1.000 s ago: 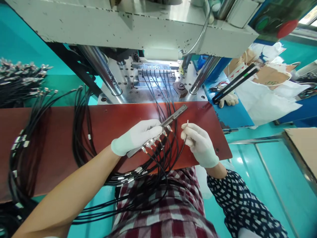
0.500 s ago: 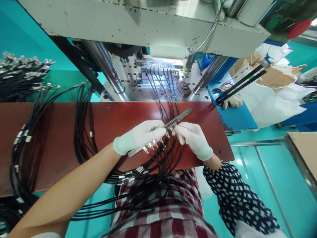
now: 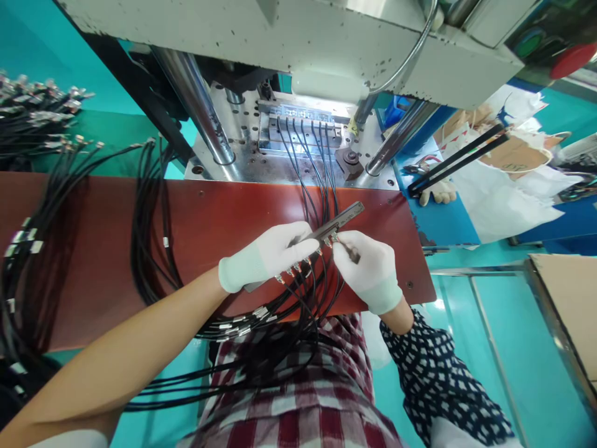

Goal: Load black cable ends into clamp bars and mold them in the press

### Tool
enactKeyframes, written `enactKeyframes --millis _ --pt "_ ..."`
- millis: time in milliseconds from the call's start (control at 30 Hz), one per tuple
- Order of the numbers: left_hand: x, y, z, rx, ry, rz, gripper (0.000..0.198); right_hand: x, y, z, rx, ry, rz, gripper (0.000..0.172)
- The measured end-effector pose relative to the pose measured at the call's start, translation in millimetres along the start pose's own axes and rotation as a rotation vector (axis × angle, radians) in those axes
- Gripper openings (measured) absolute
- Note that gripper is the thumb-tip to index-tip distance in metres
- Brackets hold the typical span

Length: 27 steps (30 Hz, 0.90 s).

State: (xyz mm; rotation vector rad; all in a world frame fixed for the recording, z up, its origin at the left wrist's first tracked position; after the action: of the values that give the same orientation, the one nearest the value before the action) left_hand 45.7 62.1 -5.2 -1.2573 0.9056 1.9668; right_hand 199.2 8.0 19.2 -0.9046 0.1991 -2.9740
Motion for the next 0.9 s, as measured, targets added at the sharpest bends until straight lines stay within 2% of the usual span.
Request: enactKeyframes --millis 167,300,400,500,567,667,767,900 --pt "0.4 -0.1 -0.8 -0.005 -0.009 -0.044 0.040 13.2 0.2 0.9 -0.139 0.306 0.160 0.019" --pt "0.8 0.0 -0.8 -0.014 -0.029 -0.063 0.038 18.0 -1.1 -0.6 -0.196 0.409 0.242 0.026" --pt "1.0 0.3 -1.3 -0.019 -0.025 -0.059 0.039 15.3 0.9 0.4 -0.189 0.378 0.213 0.025" --pt "1.0 0.5 -1.8 -0.030 -0.002 -0.040 0.040 7.7 6.6 3.7 -0.125 0.229 0.111 0.015" --pt "1.1 0.3 -2.2 -0.034 0.013 -0.023 0.041 7.4 13.0 8.9 -0.139 0.180 0.078 0.018" --pt "1.2 0.1 -2.4 -0.039 0.016 -0.016 0.041 19.0 20.7 14.0 -0.228 0.316 0.133 0.015" --pt "2.2 0.2 -1.7 -0.054 0.016 -0.009 0.039 29.7 19.6 7.2 -0.246 0.454 0.189 0.009" --pt "2.1 0.1 -2.0 -0.047 0.014 -0.005 0.038 31.4 12.4 0.6 -0.262 0.470 0.173 0.015"
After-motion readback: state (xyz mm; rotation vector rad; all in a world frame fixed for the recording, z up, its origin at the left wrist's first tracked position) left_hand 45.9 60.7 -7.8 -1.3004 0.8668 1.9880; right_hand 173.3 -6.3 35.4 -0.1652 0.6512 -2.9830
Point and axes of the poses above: each hand's wrist, its own y-axis away from the middle knuckle, its own z-axis out of the back of the hand, x = y × z, the point moved 7 cm from there along -y, towards the middle knuckle, and after that the axes turned 8 degrees about x, right-handed, at the moved point
